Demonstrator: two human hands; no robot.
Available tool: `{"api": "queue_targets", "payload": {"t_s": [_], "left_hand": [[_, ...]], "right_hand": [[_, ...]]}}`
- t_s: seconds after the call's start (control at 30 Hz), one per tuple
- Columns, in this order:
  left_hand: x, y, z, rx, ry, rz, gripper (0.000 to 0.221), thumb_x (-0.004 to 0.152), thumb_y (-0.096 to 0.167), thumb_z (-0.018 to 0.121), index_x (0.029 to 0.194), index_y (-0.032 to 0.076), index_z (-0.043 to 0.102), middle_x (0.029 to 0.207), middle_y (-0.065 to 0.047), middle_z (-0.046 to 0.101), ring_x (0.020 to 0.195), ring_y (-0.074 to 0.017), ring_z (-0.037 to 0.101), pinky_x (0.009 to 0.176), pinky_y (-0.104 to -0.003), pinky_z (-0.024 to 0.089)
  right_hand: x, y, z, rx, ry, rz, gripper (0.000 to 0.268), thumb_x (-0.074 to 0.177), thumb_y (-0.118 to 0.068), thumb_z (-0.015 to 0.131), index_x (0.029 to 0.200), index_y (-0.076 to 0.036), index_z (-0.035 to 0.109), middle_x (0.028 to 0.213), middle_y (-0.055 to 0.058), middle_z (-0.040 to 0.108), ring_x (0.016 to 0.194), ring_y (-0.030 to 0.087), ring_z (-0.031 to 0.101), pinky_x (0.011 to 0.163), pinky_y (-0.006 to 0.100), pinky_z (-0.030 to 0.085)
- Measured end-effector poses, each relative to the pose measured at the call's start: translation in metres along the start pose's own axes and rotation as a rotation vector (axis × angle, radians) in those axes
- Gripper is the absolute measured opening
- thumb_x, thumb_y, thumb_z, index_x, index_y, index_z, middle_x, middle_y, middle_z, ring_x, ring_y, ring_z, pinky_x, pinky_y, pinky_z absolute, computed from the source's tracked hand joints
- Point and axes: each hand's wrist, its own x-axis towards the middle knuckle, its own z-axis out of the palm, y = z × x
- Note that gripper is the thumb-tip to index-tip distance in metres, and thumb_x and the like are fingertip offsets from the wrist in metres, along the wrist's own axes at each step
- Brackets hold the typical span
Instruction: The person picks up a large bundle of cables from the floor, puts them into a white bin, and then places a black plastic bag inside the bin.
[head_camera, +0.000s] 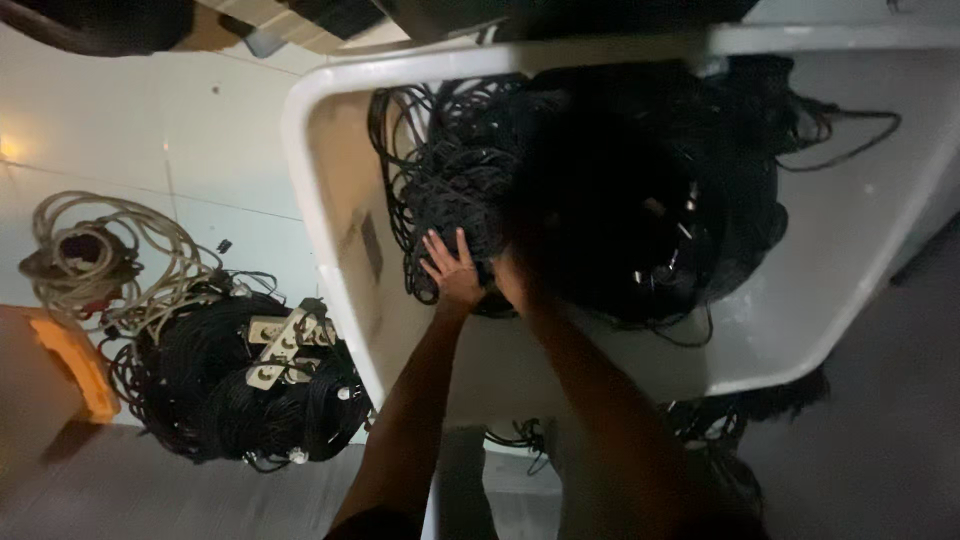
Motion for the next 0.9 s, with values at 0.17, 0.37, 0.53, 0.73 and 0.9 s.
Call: {"api": "queue_targets", "payload": {"t_s": [0.17,0.37,0.53,0.73,0.9], "left_hand": [[0.005,0.025,-0.034,-0.139,-0.159,-0.146,0.145,0.063,0.063,0.090,0.159,0.023,-0.012,0.163,-0.030,-0.017,0.153,-0.0526,-0.008,0.115,-0.077,0.011],[-0.022,0.035,-0.073,-0.236,-0.168,-0.183,0.124,0.080,0.043,0.085,0.164,0.034,-0.006,0.171,-0.021,-0.011,0.157,-0.0486,0.001,0.116,-0.071,0.023],[-0.085,0.044,-0.121,-0.200,-0.246,-0.082,0.114,0.083,0.035,0.085,0.165,0.032,0.006,0.172,-0.017,-0.002,0.155,-0.0464,0.010,0.118,-0.063,0.028],[-0.163,0.095,-0.236,-0.239,-0.326,0.043,0.109,0.079,0.033,0.085,0.164,0.023,0.017,0.168,-0.021,0.019,0.151,-0.0450,0.025,0.119,-0.050,0.036],[-0.190,0.127,-0.330,-0.337,-0.324,0.206,0.084,0.073,0.025,0.078,0.150,0.011,0.049,0.143,-0.025,0.058,0.133,-0.0398,0.055,0.111,-0.044,0.046]], "right_hand": [[0.005,0.007,-0.009,-0.104,-0.007,0.056,0.074,0.095,-0.028,0.063,0.153,0.002,0.030,0.153,0.025,0.037,0.138,0.039,0.040,0.115,0.049,0.036],[-0.002,-0.019,-0.054,0.089,0.048,-0.058,0.118,0.088,-0.053,0.072,0.160,0.001,-0.004,0.164,0.033,-0.008,0.152,0.053,0.010,0.116,0.056,0.029],[-0.052,-0.081,-0.131,0.009,-0.601,0.271,0.113,0.091,-0.050,0.071,0.159,0.001,-0.003,0.168,0.029,-0.013,0.156,0.048,0.004,0.124,0.053,0.023],[-0.169,-0.138,-0.259,0.137,-0.226,-0.050,0.109,0.092,-0.041,0.076,0.159,0.008,0.006,0.165,0.032,0.005,0.156,0.048,0.010,0.125,0.047,0.021],[-0.217,-0.173,-0.357,0.110,-0.177,0.150,0.102,0.086,-0.037,0.075,0.158,-0.002,0.013,0.167,0.021,0.018,0.151,0.037,0.028,0.120,0.040,0.030]]}}
